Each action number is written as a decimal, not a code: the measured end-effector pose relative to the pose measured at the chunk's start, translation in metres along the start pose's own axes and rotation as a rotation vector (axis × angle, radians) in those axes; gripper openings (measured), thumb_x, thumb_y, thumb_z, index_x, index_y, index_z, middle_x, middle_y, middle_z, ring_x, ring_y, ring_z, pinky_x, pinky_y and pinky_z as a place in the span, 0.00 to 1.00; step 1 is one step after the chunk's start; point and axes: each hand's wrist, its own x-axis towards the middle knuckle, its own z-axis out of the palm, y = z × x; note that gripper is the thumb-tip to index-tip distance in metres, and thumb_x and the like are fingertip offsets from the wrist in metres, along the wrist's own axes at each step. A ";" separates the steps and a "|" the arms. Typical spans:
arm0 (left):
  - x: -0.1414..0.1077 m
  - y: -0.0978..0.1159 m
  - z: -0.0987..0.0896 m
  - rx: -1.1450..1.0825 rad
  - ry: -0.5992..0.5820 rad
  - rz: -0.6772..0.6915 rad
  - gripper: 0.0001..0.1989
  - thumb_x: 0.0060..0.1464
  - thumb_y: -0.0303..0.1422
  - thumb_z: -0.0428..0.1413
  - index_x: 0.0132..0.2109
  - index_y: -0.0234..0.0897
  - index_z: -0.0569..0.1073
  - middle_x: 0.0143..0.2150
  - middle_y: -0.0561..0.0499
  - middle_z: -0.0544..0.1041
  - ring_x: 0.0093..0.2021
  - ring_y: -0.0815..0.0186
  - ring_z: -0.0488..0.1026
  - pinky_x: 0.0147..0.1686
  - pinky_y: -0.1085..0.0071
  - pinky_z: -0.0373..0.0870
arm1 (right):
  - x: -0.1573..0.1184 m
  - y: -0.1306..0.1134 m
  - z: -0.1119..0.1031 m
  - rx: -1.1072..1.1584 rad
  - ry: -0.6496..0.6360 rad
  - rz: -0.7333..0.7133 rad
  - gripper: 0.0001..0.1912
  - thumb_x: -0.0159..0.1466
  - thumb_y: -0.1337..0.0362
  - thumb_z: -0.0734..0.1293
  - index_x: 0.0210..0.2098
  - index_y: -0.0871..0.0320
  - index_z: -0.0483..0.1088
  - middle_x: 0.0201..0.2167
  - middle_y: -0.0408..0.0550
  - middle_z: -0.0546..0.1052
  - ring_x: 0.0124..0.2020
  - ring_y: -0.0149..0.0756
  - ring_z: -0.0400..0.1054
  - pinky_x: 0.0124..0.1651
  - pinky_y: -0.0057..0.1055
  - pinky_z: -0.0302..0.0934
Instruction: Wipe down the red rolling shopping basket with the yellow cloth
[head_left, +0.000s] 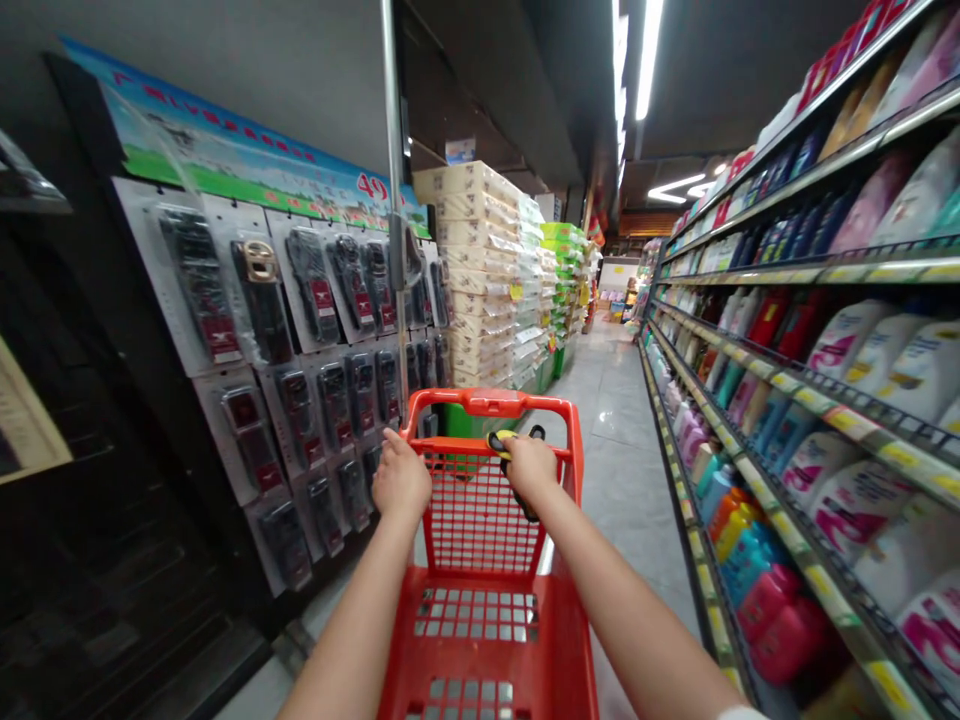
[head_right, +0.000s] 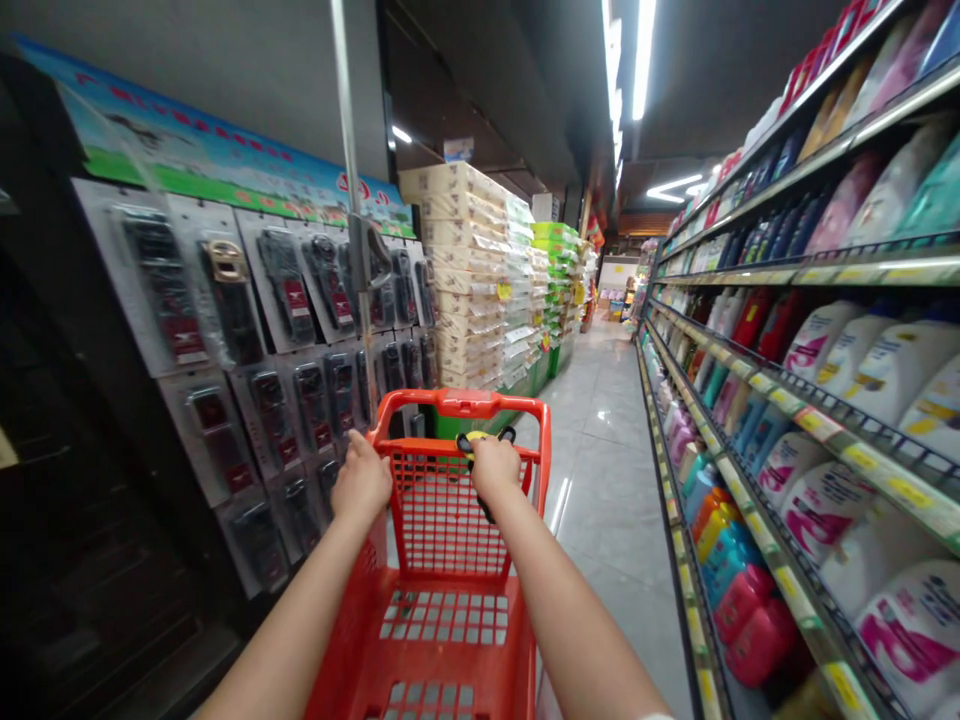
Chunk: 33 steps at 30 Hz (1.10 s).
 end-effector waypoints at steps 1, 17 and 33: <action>0.006 0.003 0.002 -0.028 -0.003 -0.026 0.28 0.64 0.32 0.44 0.65 0.18 0.55 0.54 0.26 0.72 0.50 0.49 0.76 0.43 0.60 0.73 | 0.006 0.006 -0.005 0.057 -0.023 -0.028 0.18 0.61 0.70 0.62 0.48 0.50 0.75 0.43 0.50 0.80 0.44 0.42 0.73 0.43 0.33 0.64; 0.002 -0.008 0.019 0.038 0.062 0.015 0.26 0.63 0.24 0.38 0.66 0.22 0.58 0.51 0.32 0.74 0.40 0.57 0.79 0.34 0.67 0.73 | 0.089 0.096 -0.013 0.008 0.145 -0.045 0.21 0.68 0.67 0.56 0.59 0.55 0.66 0.54 0.52 0.71 0.52 0.39 0.68 0.52 0.31 0.61; 0.005 -0.018 0.031 -0.014 0.026 -0.005 0.27 0.62 0.23 0.41 0.68 0.26 0.57 0.53 0.34 0.74 0.40 0.58 0.79 0.35 0.66 0.74 | 0.134 -0.128 0.028 0.003 0.100 -0.472 0.20 0.68 0.70 0.55 0.50 0.53 0.74 0.50 0.50 0.76 0.51 0.39 0.69 0.54 0.34 0.61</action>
